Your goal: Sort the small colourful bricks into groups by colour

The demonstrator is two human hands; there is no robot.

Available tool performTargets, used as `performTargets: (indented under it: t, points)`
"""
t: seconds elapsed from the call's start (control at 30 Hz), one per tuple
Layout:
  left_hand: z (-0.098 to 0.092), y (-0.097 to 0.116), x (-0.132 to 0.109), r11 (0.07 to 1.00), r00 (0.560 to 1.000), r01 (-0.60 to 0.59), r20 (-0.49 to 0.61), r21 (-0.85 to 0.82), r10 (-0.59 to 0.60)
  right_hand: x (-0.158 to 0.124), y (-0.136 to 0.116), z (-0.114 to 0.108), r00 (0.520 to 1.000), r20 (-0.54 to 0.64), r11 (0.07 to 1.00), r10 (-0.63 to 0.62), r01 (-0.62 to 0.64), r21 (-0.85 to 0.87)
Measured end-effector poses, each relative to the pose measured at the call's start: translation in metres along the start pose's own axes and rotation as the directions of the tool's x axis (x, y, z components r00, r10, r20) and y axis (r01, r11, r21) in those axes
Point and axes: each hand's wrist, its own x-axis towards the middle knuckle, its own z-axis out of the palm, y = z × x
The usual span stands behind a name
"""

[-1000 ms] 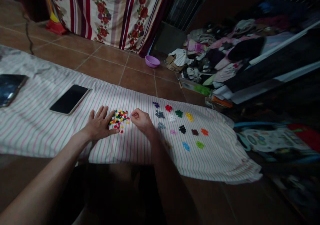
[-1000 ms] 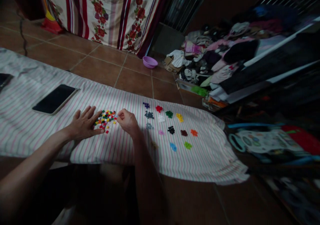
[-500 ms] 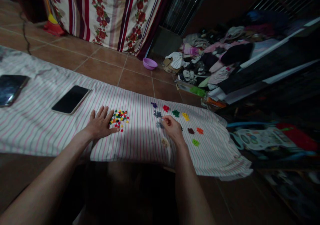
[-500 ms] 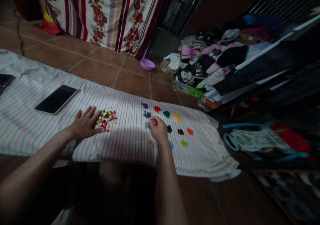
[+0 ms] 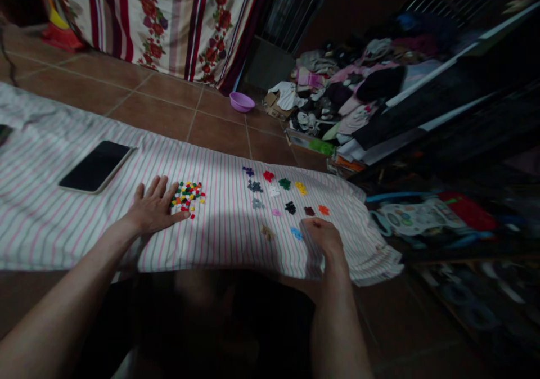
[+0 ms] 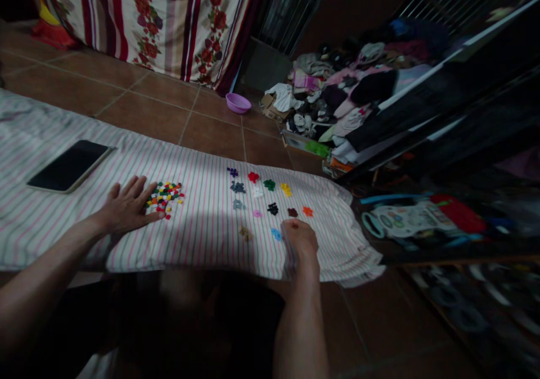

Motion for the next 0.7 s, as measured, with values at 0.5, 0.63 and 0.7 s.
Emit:
performTargets:
  t: [0.5,0.63,0.7]
  points:
    - [0.0,-0.001,0.001,1.0,1.0,0.0,-0.021,-0.005,-0.001,-0.008,-0.004,0.003,0.984,0.177,0.963,0.015,-0.062,0.264]
    - [0.002,-0.002,0.001,1.0,1.0,0.001,-0.019,-0.008,-0.001,-0.007,-0.006,0.004,0.994,0.113,0.965,-0.01,-0.021,0.262]
    - [0.0,-0.001,0.0,1.0,1.0,-0.001,-0.024,-0.009,0.001,-0.006,-0.013,0.006,0.997,0.064,0.972,-0.029,0.014,0.234]
